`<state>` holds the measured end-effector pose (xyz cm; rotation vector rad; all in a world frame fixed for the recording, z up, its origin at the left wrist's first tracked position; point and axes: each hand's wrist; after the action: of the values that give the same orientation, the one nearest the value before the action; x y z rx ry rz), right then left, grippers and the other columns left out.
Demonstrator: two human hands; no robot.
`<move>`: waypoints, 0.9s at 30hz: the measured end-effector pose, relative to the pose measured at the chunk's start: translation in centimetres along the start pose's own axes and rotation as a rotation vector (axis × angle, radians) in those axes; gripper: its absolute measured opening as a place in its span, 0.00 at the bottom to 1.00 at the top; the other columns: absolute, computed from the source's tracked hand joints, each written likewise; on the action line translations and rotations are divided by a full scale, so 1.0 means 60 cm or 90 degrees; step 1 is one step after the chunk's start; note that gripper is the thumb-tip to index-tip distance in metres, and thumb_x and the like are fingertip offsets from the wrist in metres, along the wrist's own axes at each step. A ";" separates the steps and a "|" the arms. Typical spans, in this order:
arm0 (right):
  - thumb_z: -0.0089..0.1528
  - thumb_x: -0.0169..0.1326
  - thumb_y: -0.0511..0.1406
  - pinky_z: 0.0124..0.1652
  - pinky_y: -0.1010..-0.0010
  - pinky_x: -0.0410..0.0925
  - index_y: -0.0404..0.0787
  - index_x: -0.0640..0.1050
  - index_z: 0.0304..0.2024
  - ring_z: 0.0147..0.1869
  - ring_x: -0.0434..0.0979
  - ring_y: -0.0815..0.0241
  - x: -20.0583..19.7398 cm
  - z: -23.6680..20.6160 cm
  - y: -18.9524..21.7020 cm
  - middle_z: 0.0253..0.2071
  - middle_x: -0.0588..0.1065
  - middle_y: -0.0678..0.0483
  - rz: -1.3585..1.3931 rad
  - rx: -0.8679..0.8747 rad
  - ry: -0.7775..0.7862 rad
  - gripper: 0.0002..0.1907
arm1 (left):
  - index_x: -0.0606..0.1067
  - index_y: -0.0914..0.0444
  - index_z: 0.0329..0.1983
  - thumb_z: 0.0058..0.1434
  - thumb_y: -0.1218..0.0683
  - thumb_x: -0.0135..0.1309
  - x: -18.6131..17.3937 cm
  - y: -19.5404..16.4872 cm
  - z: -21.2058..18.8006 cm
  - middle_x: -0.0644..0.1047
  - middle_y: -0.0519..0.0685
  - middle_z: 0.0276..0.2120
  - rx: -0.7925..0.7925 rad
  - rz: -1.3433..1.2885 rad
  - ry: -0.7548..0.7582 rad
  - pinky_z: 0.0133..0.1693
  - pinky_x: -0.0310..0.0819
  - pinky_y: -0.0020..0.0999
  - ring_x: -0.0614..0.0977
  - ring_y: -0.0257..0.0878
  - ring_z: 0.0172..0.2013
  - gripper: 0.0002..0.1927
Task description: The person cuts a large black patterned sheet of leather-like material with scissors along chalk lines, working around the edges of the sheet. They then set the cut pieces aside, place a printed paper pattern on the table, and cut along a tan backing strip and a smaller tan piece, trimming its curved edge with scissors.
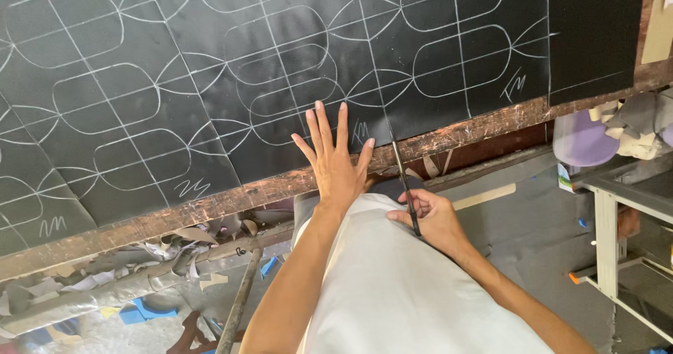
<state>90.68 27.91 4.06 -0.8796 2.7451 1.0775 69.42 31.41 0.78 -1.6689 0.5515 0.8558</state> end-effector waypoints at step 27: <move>0.54 0.71 0.37 0.26 0.82 0.59 0.36 0.78 0.37 0.26 0.64 0.76 0.001 0.034 0.031 0.25 0.73 0.62 0.079 -0.040 0.045 0.16 | 0.53 0.56 0.79 0.64 0.40 0.59 0.004 0.003 -0.001 0.44 0.61 0.78 -0.005 -0.001 -0.014 0.70 0.28 0.73 0.42 0.59 0.77 0.45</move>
<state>89.33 30.28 3.61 -0.7776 2.8726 1.1813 69.46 31.34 0.53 -1.6647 0.5318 0.8752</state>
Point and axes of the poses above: each hand's wrist, its own z-axis towards the middle knuckle, its own x-axis out of the palm, y = z × x
